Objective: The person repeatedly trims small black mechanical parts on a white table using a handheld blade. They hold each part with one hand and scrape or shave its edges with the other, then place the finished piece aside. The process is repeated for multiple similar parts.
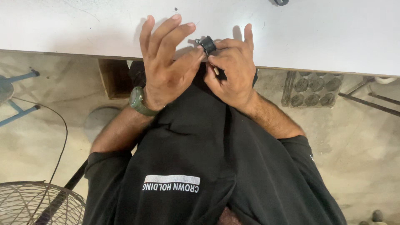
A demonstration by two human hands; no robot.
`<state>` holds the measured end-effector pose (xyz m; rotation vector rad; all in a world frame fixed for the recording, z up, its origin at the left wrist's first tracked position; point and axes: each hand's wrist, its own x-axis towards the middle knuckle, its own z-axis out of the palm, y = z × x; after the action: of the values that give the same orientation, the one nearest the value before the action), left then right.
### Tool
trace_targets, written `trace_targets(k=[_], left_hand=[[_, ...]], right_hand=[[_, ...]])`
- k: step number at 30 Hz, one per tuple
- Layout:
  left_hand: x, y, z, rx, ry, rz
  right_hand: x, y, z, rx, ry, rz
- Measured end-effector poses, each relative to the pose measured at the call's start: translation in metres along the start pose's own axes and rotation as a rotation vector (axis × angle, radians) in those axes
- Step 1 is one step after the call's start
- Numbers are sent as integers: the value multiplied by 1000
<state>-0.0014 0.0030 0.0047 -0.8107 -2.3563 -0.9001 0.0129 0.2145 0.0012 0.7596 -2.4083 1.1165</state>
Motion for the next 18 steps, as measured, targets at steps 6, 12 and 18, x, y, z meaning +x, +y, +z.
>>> trace_targets(k=[6, 12, 18], left_hand=[[2, -3, -2, -70, -95, -137], [1, -3, -1, -80, -102, -151], [1, -3, -4, -147, -106, -155]], right_hand=[[-4, 3, 1, -5, 1, 4], [-12, 6, 7, 51, -5, -148], [-10, 7, 12, -39, 0, -131]])
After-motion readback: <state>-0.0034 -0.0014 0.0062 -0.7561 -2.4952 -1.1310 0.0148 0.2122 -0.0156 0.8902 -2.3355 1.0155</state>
